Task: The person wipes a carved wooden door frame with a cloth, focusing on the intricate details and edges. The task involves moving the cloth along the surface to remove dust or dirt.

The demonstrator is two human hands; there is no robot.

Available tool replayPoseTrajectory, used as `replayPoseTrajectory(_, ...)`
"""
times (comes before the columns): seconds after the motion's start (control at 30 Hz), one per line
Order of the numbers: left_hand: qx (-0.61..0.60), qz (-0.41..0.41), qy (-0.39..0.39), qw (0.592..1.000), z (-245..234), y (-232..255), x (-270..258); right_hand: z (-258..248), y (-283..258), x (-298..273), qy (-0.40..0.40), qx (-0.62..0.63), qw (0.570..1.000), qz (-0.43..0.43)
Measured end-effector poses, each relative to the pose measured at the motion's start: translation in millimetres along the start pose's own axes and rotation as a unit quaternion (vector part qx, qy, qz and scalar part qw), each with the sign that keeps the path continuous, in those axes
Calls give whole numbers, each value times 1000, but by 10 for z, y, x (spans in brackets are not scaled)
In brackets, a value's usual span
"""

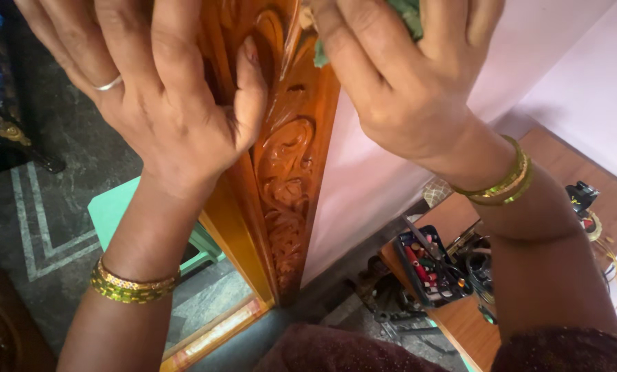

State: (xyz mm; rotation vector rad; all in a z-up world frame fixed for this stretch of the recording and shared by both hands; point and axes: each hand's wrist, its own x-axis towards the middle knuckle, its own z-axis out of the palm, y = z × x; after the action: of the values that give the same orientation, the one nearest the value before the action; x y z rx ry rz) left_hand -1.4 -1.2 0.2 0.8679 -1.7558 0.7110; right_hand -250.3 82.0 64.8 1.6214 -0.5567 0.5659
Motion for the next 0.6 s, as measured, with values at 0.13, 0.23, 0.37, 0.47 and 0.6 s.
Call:
replayPoseTrajectory(0.13,-6,12,33,999,38,6,35,9,22,18,-4,8,1000,-26)
replayPoseTrajectory(0.23,-14,29,52,998,41,-10,65,-7,44,54,-11,14,999,-38)
replayPoseTrajectory(0.37,-24,24,31,999,4,1,39,-83,25,60,-40,41,998,-31)
replayPoseTrajectory(0.47,-23,23,18,999,9,-2,22,-56,45,50,-39,69,997,-22)
replayPoseTrajectory(0.6,-12,26,14,999,40,-4,7,2,60,32,-18,102,995,-10)
